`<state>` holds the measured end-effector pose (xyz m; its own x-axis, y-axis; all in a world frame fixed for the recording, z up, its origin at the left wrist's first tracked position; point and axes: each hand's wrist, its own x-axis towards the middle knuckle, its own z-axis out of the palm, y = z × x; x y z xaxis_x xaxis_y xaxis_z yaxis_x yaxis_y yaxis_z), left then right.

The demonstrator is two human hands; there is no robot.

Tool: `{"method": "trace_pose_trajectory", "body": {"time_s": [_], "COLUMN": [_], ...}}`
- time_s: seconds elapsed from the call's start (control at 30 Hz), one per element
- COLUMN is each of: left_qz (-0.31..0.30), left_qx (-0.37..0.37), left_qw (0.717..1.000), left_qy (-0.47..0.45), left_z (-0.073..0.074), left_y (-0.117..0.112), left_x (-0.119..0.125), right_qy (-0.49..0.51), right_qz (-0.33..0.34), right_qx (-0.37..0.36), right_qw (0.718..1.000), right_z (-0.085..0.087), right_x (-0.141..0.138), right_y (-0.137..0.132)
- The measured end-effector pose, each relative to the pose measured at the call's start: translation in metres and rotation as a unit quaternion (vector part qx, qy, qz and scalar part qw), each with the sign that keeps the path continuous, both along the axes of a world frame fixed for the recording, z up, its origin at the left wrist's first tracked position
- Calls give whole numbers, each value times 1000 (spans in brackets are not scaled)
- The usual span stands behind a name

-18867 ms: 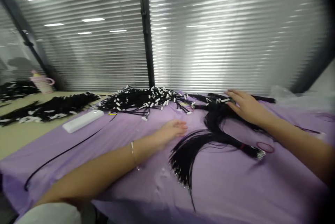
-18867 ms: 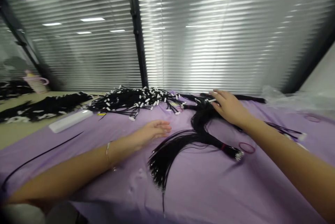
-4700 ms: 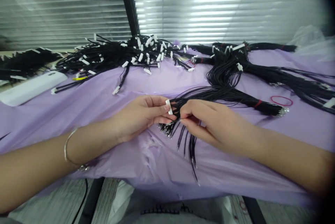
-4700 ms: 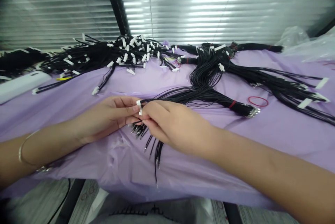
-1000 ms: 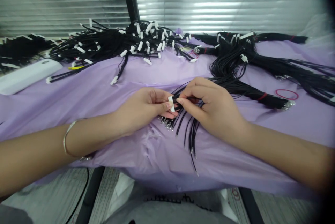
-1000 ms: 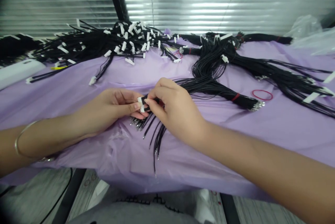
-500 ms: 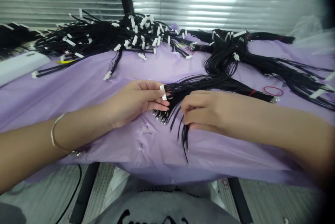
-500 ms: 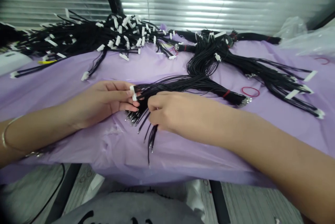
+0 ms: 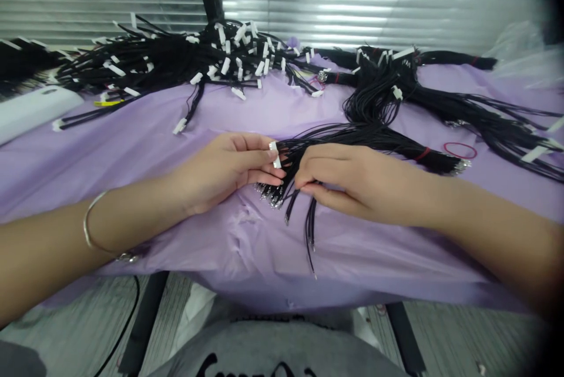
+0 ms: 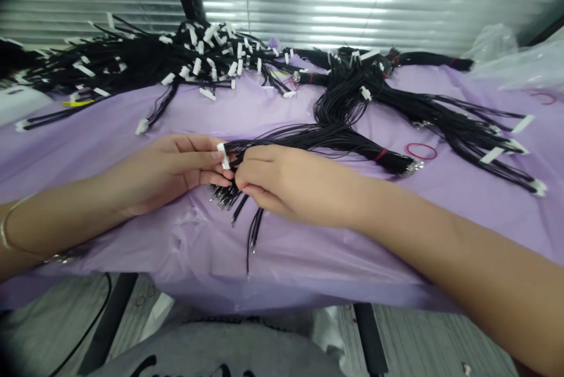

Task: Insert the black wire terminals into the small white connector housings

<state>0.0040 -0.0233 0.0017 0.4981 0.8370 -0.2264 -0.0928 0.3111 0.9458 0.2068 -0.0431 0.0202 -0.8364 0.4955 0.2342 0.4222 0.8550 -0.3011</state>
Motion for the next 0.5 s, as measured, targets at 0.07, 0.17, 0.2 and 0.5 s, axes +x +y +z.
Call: {"method": "trace_pose_trajectory", "body": {"time_s": [0.07,0.17,0.2,0.5], "left_qz": [-14,-42,-49,-59], "left_qx": [13,46,57,77], "left_qw": [1000,998,996,994], "left_qy": [8,30,37,51], "left_z": [0,1,2,1], "left_y": [-1,-3,-4,-4], "left_x": [1,2,2,0], "right_qy": [18,60,75,93], "right_qz": [-9,-54,-76,-168], "right_qx": [27,57,65,-7], "right_qw": [999,995,992,981], "right_z": [-2,-3,-3,4], "right_x": [-4,-8,-9,2], "right_y": [-3,-7,-8,0]}}
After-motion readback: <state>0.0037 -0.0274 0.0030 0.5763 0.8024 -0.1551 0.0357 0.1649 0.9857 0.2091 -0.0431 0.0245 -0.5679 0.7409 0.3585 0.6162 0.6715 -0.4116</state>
